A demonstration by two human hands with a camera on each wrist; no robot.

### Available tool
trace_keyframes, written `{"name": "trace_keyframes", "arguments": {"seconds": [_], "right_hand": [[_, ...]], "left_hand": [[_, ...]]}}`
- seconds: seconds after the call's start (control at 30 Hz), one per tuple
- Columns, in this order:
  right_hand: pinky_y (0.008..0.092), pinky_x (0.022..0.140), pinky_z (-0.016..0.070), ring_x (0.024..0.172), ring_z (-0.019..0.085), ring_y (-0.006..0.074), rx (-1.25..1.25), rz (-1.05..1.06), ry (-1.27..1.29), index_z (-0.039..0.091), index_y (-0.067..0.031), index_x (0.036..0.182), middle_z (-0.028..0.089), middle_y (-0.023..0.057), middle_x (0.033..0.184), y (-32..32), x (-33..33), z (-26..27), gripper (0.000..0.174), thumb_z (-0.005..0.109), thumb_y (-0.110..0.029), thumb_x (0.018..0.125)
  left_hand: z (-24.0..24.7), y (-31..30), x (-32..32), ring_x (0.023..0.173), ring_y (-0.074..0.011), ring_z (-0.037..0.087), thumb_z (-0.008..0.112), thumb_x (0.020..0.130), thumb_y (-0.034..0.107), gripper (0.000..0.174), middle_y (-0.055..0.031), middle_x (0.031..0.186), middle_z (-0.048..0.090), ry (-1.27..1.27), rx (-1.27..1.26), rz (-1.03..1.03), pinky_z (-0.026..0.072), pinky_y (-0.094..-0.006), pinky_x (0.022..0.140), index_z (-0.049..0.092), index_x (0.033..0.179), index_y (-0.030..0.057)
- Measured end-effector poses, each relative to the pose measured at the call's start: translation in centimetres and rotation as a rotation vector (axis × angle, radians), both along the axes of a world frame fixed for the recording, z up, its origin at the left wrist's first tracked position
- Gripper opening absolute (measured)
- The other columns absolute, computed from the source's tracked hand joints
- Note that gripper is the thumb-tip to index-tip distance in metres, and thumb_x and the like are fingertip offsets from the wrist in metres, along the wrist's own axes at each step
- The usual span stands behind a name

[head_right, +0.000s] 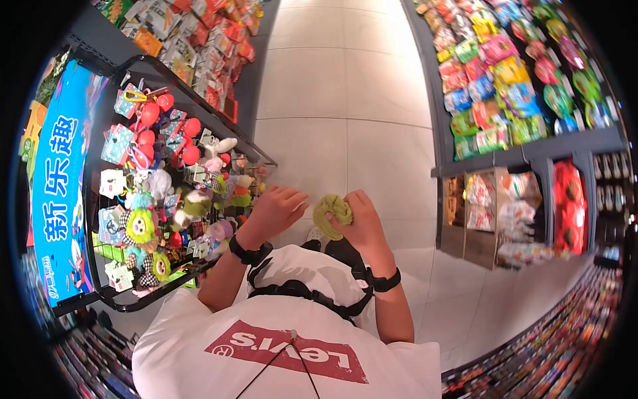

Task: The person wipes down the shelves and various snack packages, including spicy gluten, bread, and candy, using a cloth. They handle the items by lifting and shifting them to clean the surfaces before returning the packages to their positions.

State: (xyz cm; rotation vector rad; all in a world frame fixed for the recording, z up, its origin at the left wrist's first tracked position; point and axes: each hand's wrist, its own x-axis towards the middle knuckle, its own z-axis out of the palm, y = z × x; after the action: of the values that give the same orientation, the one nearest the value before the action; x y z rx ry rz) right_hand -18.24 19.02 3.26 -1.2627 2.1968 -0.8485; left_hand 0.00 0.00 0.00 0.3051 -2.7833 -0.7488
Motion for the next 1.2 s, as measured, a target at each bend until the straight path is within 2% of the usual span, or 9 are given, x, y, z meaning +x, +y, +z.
{"name": "trace_keyframes", "arguments": {"seconds": [0.07, 0.1, 0.27, 0.33, 0.6, 0.7, 0.77, 0.97, 1.2], "right_hand": [[0.0412, 0.081, 0.0578, 0.087, 0.07, 0.0329, -0.147, -0.035, -0.137, 0.063, -0.0008, 0.111, 0.069, 0.0193, 0.099, -0.6, -1.5, -0.6, 0.038, 0.09, -0.022, 0.094], [0.0412, 0.081, 0.0578, 0.087, 0.07, 0.0329, -0.138, -0.007, -0.188, 0.063, -0.0008, 0.111, 0.069, 0.0193, 0.099, -6.0, -7.4, -1.6, 0.038, 0.09, -0.022, 0.094], [0.0383, 0.074, 0.0579, 0.075, 0.069, 0.031, -0.207, 0.136, -0.271, 0.063, 0.0008, 0.113, 0.072, 0.0167, 0.087, -15.3, -20.3, -2.6, 0.039, 0.089, -0.021, 0.095], [0.0385, 0.076, 0.0584, 0.076, 0.07, 0.0309, -0.167, 0.199, -0.325, 0.063, 0.0012, 0.116, 0.073, 0.0172, 0.088, -19.0, -24.3, -1.9, 0.038, 0.088, -0.02, 0.096], [0.0395, 0.092, 0.0594, 0.1, 0.077, 0.0379, -0.296, 0.547, -0.26, 0.067, -0.0012, 0.127, 0.078, 0.018, 0.112, -35.2, -35.0, -1.1, 0.031, 0.077, -0.01, 0.099], [0.039, 0.094, 0.0588, 0.103, 0.076, 0.0364, -0.312, 0.651, -0.288, 0.067, -0.0015, 0.126, 0.078, 0.0146, 0.114, -41.3, -36.6, -1.2, 0.029, 0.075, -0.008, 0.099], [0.0397, 0.099, 0.0573, 0.111, 0.075, 0.0346, 0.06, 0.545, -0.396, 0.067, -0.0033, 0.125, 0.076, 0.016, 0.121, -45.8, -36.7, -0.5, 0.029, 0.071, -0.002, 0.096], [0.0421, 0.101, 0.0562, 0.112, 0.073, 0.0386, -0.179, 0.807, -0.286, 0.068, -0.0063, 0.126, 0.075, 0.0187, 0.12, -60.1, -34.7, -3.1, 0.04, 0.064, 0.002, 0.087], [0.0426, 0.102, 0.0558, 0.115, 0.071, 0.0411, -0.177, 0.932, -0.383, 0.07, -0.0034, 0.123, 0.074, 0.0168, 0.123, -74.7, -32.0, -0.7, 0.039, 0.062, 0.003, 0.086]], "left_hand": [[-0.3, -0.3, 0.5, 0.098, -0.0328, 0.073, 0.078, 0.095, 0.017, 0.018, -0.0115, 0.101, 0.075, 0.076, -0.042, 0.124, 0.0539, -0.0456, 0.095, 0.076, 0.11, 0.0068], [-0.7, -5.5, -4.2, 0.098, -0.0328, 0.073, 0.078, 0.095, 0.017, 0.018, -0.0115, 0.101, 0.075, 0.026, -0.04, 0.154, 0.0539, -0.0456, 0.095, 0.076, 0.11, 0.0068], [-1.7, -13.1, -12.8, 0.093, -0.0368, 0.071, 0.076, 0.096, 0.015, 0.014, -0.0127, 0.097, 0.073, -0.014, -0.115, 0.341, 0.0542, -0.0503, 0.085, 0.075, 0.106, 0.0052], [-0.9, -14.8, -15.4, 0.096, -0.0299, 0.072, 0.074, 0.097, 0.022, 0.017, -0.0084, 0.098, 0.074, -0.086, -0.125, 0.439, 0.0515, -0.045, 0.085, 0.075, 0.105, 0.0071], [0.5, -22.6, -19.6, 0.096, -0.0325, 0.071, 0.071, 0.101, 0.025, 0.02, -0.0096, 0.098, 0.072, -0.148, -0.123, 0.755, 0.052, -0.0466, 0.086, 0.074, 0.109, 0.0078], [-0.6, -26.2, -19.6, 0.097, -0.0327, 0.071, 0.069, 0.101, 0.026, 0.019, -0.0097, 0.099, 0.071, -0.201, -0.09, 0.931, 0.053, -0.0469, 0.086, 0.073, 0.106, 0.008], [-1.5, -29.2, -19.3, 0.1, -0.0353, 0.071, 0.071, 0.101, 0.025, 0.02, -0.011, 0.1, 0.072, -0.192, -0.09, 1.038, 0.0538, -0.0489, 0.086, 0.074, 0.109, 0.0067], [-1.8, -39.1, -17.8, 0.098, -0.0385, 0.072, 0.074, 0.099, 0.024, 0.02, -0.0133, 0.101, 0.073, -0.1, -0.153, 1.31, 0.0559, -0.0503, 0.083, 0.074, 0.106, 0.0048], [2.5, -47.5, -15.3, 0.099, -0.0413, 0.072, 0.073, 0.099, 0.021, 0.02, -0.0158, 0.104, 0.073, -0.035, -0.205, 1.521, 0.0577, -0.0497, 0.088, 0.074, 0.108, 0.003]]}}
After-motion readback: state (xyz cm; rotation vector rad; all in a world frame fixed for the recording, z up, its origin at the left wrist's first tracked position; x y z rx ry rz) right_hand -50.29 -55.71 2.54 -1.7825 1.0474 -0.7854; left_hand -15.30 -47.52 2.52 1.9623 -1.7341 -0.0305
